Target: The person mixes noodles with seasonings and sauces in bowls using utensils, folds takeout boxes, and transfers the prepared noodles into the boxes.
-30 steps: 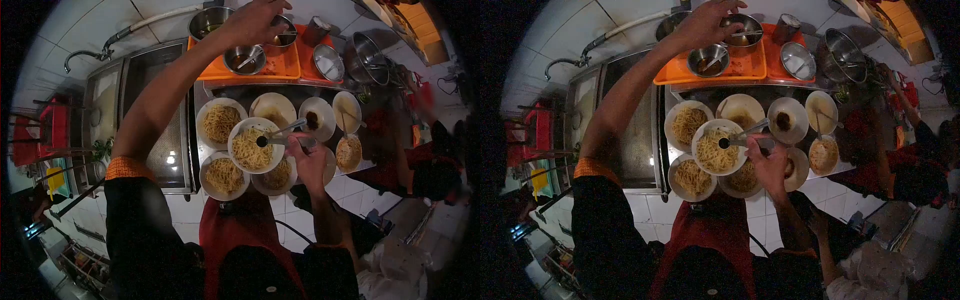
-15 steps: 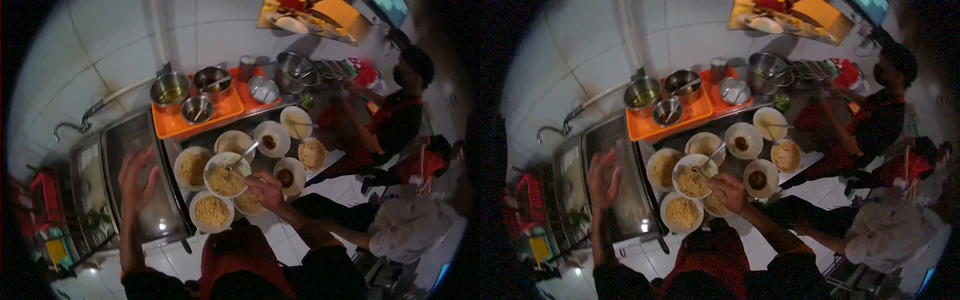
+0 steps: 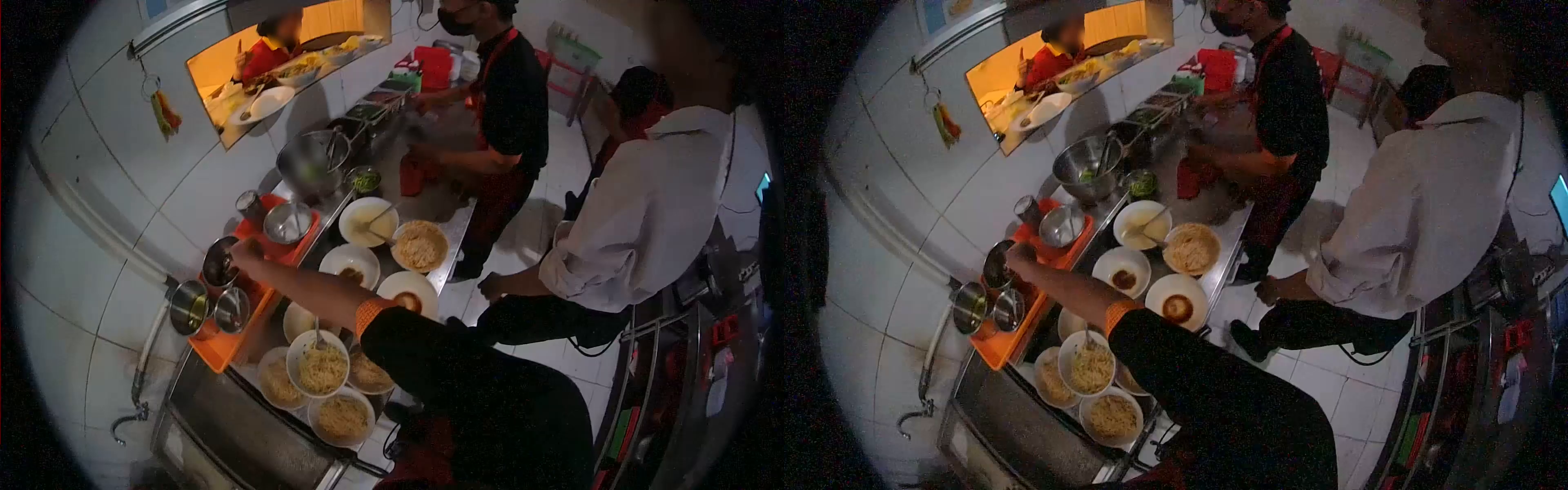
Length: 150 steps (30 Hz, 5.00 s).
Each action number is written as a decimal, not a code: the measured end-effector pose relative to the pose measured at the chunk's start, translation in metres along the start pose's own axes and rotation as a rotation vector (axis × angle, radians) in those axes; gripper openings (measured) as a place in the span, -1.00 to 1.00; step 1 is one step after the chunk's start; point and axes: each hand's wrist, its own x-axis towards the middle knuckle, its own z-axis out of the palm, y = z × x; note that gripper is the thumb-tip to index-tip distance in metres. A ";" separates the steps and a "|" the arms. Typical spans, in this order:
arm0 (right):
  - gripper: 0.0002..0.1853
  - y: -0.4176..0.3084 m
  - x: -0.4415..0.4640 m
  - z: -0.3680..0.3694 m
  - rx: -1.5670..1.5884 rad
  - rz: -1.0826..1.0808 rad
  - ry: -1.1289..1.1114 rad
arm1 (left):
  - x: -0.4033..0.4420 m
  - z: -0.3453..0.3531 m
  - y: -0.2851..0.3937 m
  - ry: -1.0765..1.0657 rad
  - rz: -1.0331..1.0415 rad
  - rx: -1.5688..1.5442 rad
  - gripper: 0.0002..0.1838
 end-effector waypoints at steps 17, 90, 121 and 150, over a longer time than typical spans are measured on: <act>-0.54 -0.029 -0.376 -0.346 1.892 -0.185 0.166 | -0.029 0.128 0.185 -0.451 -0.239 -1.267 -0.22; -0.46 0.585 -0.319 0.034 0.054 0.164 0.557 | -0.349 0.372 -0.042 -0.658 -1.119 -0.311 -0.69; -0.62 0.481 -0.505 -0.277 0.436 0.669 -0.188 | -0.231 0.352 0.273 -1.593 -0.245 -0.837 -0.68; -0.56 -0.022 -0.307 -0.309 0.485 -0.136 -0.743 | -0.010 0.193 0.118 -0.182 -0.436 -0.926 -0.04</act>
